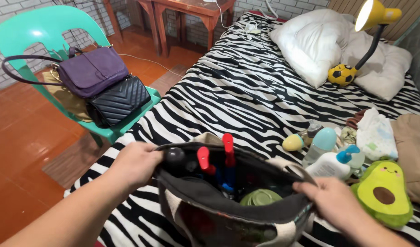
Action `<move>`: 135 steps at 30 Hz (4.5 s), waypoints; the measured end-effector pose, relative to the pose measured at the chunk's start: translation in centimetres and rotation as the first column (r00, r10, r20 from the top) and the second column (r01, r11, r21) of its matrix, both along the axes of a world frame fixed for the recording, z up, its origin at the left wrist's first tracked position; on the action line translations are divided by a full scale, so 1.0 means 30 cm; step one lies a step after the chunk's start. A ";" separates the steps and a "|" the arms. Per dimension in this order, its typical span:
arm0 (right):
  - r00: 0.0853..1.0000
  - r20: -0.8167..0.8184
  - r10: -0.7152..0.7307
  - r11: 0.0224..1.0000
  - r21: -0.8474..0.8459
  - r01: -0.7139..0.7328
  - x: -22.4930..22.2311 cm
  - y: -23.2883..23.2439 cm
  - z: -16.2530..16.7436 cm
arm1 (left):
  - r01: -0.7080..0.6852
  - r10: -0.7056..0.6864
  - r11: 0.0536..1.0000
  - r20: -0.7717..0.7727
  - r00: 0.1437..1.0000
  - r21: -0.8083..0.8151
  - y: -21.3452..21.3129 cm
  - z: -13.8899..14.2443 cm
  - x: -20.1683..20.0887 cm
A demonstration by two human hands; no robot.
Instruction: The person opens a purple handbag on a bed, places a phone and a wallet inside, arranges the inner pockets, and closes it. They then open a larger patterned tote bag and place a green water bottle, a hair dryer, and a folded yellow umbrella inside before adjusting the bag's opening.
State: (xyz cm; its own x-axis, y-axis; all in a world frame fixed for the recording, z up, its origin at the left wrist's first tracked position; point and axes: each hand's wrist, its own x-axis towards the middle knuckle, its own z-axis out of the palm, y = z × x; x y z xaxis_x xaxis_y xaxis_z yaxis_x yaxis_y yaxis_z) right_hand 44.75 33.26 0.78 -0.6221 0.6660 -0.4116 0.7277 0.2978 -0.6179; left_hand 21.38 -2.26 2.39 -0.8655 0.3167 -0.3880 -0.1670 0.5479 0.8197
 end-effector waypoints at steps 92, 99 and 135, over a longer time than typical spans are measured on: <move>0.372 0.521 0.768 0.461 -0.048 -0.886 -0.369 -0.177 -0.032 | -0.031 -0.010 0.923 0.103 0.995 0.383 0.223 0.199 0.092; 0.407 0.184 0.895 0.373 0.191 -0.908 -0.344 -0.104 0.118 | -0.076 0.024 0.912 0.134 0.991 0.402 0.214 0.204 0.064; 0.641 -0.306 0.704 0.709 0.341 -0.617 -0.425 -0.428 0.229 | -0.127 -0.075 0.808 0.314 0.946 0.575 0.096 0.195 -0.049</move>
